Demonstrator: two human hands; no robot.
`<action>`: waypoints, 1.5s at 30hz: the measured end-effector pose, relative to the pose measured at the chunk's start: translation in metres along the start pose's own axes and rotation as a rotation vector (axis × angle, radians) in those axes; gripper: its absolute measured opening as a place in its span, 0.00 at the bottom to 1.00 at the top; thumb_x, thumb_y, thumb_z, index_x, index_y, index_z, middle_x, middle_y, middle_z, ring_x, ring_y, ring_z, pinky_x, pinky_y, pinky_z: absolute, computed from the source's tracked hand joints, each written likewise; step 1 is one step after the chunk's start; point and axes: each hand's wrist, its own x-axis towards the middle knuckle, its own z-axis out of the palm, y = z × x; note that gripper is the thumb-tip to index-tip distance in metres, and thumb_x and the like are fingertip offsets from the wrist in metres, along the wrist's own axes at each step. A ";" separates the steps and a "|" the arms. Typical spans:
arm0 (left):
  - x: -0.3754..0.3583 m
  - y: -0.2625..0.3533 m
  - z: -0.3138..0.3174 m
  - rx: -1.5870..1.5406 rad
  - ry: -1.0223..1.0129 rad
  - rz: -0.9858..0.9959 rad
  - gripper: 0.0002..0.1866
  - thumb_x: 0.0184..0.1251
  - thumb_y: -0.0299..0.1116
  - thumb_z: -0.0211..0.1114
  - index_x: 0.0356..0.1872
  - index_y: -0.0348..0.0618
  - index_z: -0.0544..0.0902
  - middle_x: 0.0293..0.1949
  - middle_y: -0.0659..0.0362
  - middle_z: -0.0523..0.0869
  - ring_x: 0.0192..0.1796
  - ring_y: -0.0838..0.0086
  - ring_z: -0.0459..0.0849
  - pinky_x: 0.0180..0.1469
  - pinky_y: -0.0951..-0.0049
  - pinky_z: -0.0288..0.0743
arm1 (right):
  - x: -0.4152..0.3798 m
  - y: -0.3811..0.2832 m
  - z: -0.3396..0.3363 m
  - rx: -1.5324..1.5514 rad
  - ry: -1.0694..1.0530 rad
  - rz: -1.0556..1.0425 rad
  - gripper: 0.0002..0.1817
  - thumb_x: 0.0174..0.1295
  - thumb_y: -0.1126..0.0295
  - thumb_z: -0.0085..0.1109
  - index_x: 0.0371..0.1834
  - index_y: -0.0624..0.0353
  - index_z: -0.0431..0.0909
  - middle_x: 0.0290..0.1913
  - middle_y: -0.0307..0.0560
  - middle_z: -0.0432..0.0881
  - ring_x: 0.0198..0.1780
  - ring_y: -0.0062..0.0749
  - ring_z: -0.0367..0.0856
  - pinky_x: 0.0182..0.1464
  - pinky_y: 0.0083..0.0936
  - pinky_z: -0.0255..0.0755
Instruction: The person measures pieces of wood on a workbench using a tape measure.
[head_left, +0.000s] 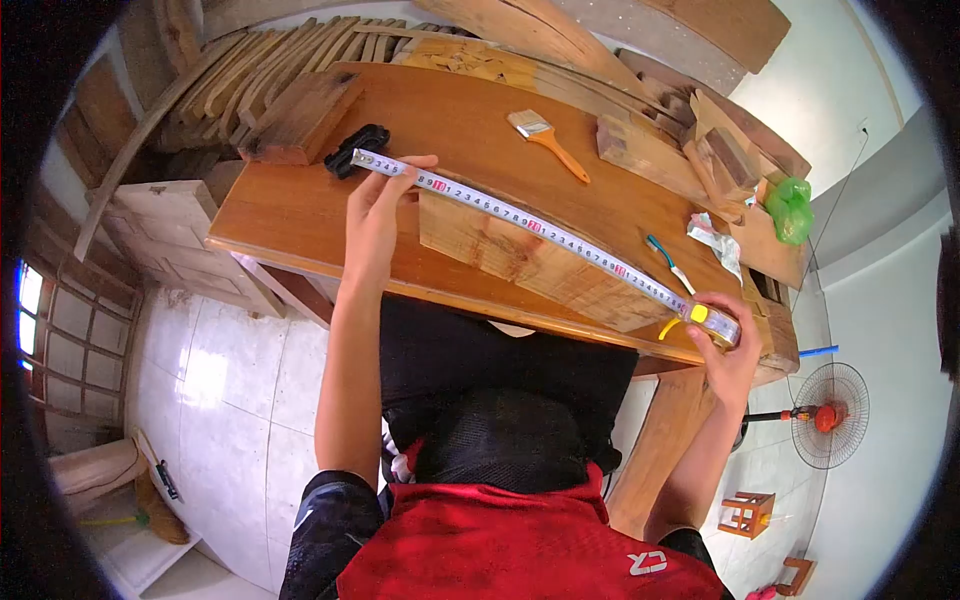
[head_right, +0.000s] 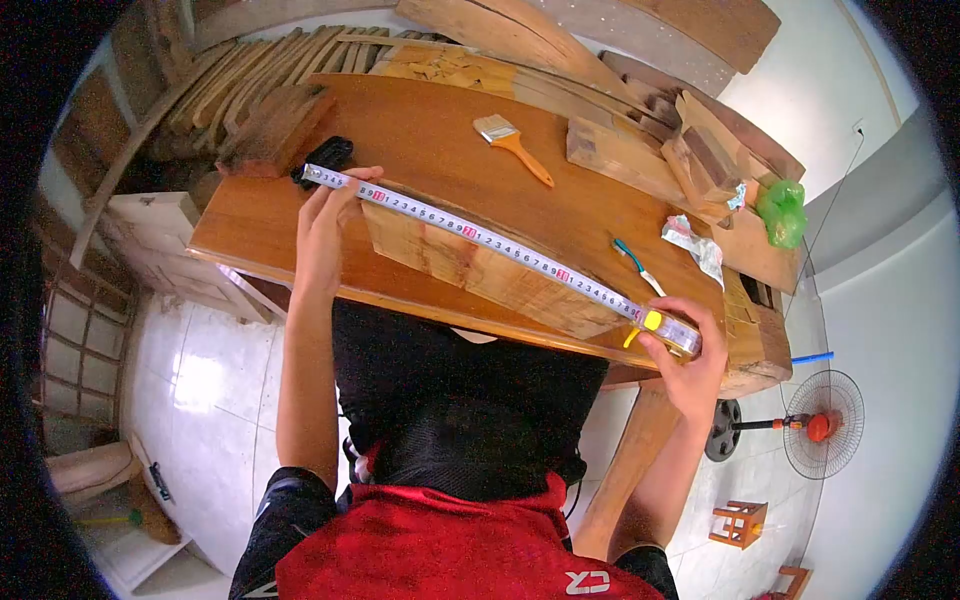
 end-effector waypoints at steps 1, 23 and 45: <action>0.000 0.000 0.000 0.014 0.007 0.007 0.15 0.76 0.33 0.57 0.50 0.33 0.87 0.48 0.57 0.89 0.52 0.75 0.82 0.60 0.72 0.71 | 0.000 0.001 -0.001 0.011 0.006 -0.003 0.23 0.52 0.80 0.75 0.52 0.63 0.78 0.51 0.48 0.85 0.53 0.32 0.84 0.58 0.29 0.75; 0.003 -0.021 -0.004 -0.062 0.033 -0.080 0.22 0.76 0.41 0.57 0.54 0.28 0.83 0.53 0.51 0.87 0.54 0.72 0.83 0.60 0.72 0.70 | 0.006 0.013 -0.002 0.069 0.004 0.069 0.21 0.54 0.74 0.76 0.50 0.63 0.79 0.44 0.45 0.87 0.47 0.26 0.85 0.53 0.26 0.78; 0.003 -0.039 -0.008 -0.056 -0.022 -0.092 0.23 0.78 0.47 0.57 0.54 0.34 0.80 0.50 0.56 0.85 0.54 0.73 0.81 0.59 0.68 0.69 | -0.003 0.028 0.004 0.146 0.036 0.143 0.20 0.56 0.75 0.72 0.50 0.62 0.76 0.48 0.46 0.83 0.50 0.27 0.80 0.56 0.25 0.73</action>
